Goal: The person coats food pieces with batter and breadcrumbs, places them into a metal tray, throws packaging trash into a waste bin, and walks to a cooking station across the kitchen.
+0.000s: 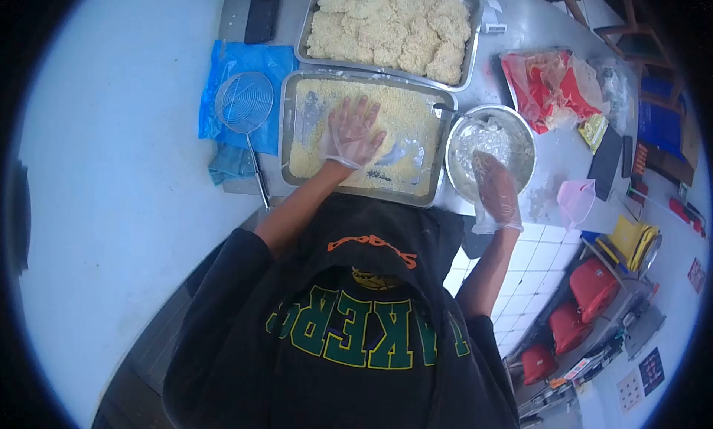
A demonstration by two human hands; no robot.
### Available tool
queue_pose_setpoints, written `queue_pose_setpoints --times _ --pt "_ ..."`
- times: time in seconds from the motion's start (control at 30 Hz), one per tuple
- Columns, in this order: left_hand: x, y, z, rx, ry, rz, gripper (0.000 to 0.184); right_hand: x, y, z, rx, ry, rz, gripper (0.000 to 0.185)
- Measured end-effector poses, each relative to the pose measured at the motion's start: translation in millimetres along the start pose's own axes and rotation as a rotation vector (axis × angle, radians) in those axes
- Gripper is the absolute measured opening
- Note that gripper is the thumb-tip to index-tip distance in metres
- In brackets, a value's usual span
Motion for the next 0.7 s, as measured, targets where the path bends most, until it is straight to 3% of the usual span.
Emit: queue_pose_setpoints --times 0.17,0.23,0.27,0.37,0.43,0.47,0.53,0.57,0.63,0.7 --pt "-7.1 12.8 1.7 0.02 0.046 -0.004 0.063 -1.1 -1.9 -14.3 -0.133 -0.026 0.049 0.043" --pt "-6.6 22.0 -8.7 -0.167 -0.053 -0.142 0.066 -3.0 -6.3 -14.3 -0.09 -0.006 0.042 0.044" --pt "-2.7 28.1 -8.1 -0.161 -0.052 -0.14 0.066 -4.4 -9.6 -13.5 -0.089 -0.005 0.049 0.044" --pt "-5.4 56.0 1.3 -0.067 -0.256 0.055 0.067 -8.3 -15.2 -10.9 -0.086 0.011 0.057 0.044" --pt "26.7 69.3 25.4 -0.058 -0.216 -0.299 0.065 -9.7 -18.4 -12.3 -0.118 0.022 0.075 0.042" --pt "34.5 67.8 34.4 -0.063 -0.211 -0.292 0.065 -10.0 -20.3 -12.8 -0.127 0.023 0.076 0.042" --pt "40.1 58.0 65.3 0.12 -0.078 -0.052 0.062 -8.8 -19.1 -10.6 -0.085 -0.045 0.067 0.039" --pt "40.8 57.0 77.2 0.132 -0.106 -0.094 0.06 -9.8 -17.2 -16.6 -0.107 -0.041 0.067 0.039" --pt "41.7 54.1 91.1 0.128 -0.122 -0.132 0.059 -8.9 -16.2 -9.3 0.054 -0.026 0.026 0.027" --pt "29.1 51.6 109.5 0.263 -0.098 -0.009 0.051 -1.9 -16.9 -2.8 0.029 -0.021 0.027 0.028"
Point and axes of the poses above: each hand's wrist, its own y-axis towards the middle knuckle, its own x-axis out of the palm, z = x × y, the point moved 10 cm from there along y, towards the middle knuckle, and after that the axes turned 5 degrees about -y, right-handed, at the moved point
